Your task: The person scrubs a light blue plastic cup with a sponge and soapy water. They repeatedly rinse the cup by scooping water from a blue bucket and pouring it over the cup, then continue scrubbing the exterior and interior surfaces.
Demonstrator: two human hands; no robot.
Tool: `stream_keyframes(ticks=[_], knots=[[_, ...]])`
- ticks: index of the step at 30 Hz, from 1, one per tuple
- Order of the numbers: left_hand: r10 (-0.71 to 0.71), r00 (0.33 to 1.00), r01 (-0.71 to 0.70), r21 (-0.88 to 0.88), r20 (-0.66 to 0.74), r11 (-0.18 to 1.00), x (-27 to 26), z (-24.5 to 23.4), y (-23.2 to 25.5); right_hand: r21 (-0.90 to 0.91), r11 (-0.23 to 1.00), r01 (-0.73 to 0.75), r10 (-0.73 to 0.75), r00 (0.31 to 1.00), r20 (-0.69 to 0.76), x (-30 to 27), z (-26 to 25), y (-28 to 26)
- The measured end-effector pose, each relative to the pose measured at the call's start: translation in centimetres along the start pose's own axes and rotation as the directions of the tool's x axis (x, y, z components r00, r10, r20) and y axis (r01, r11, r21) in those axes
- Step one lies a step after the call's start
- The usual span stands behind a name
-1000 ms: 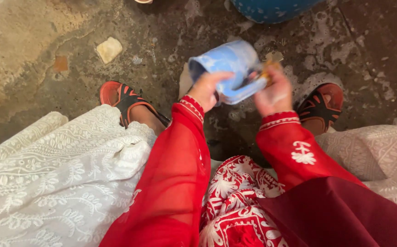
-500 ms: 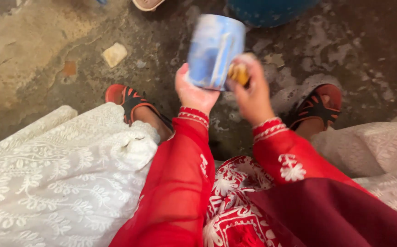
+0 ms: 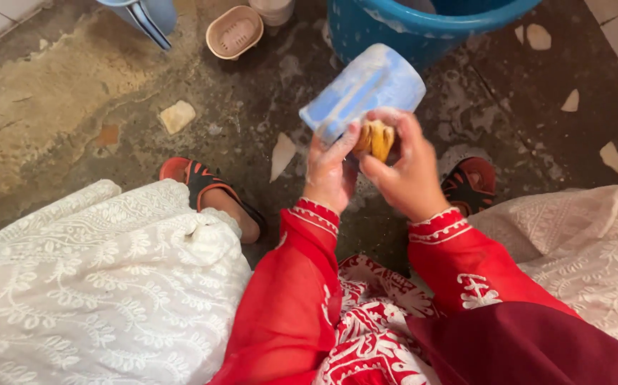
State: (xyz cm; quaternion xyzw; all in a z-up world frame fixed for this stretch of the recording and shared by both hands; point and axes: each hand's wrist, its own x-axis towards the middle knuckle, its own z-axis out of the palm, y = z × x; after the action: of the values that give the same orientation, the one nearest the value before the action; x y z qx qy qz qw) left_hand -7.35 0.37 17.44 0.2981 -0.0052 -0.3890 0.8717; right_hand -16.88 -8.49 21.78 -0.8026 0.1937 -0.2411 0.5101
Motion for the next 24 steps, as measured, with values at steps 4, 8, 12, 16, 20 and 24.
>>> stream_keyframes(ticks=[4,8,12,16,20,24], knots=[[-0.103,0.991,0.074,-0.286,-0.085,0.955,-0.4,0.2,1.1,-0.073,0.997,0.022,-0.034,0.985,-0.167,2.4,-3.2,0.2],[-0.094,0.995,0.090,-0.153,-0.017,0.984,0.3,-0.4,-0.1,0.313,0.950,0.000,0.071,0.974,-0.216,2.6,-3.2,0.3],[-0.210,0.978,0.208,-0.076,-0.019,0.975,0.3,-1.0,-0.9,-0.422,0.874,0.242,-0.266,0.964,0.001,1.2,-1.9,-0.5],[-0.110,0.994,0.110,0.036,0.002,0.993,0.4,-1.4,-1.7,-0.511,0.847,0.147,-0.244,0.961,-0.129,3.9,-3.2,1.7],[-0.192,0.980,0.193,0.009,-0.045,0.981,0.0,-1.3,-2.2,-0.502,0.856,0.127,-0.202,0.974,-0.099,2.7,-2.3,2.3],[-0.035,0.999,0.035,-0.024,-0.014,0.999,0.3,-2.3,-4.3,-0.597,0.742,0.305,-0.384,0.923,-0.007,1.5,-1.6,1.9]])
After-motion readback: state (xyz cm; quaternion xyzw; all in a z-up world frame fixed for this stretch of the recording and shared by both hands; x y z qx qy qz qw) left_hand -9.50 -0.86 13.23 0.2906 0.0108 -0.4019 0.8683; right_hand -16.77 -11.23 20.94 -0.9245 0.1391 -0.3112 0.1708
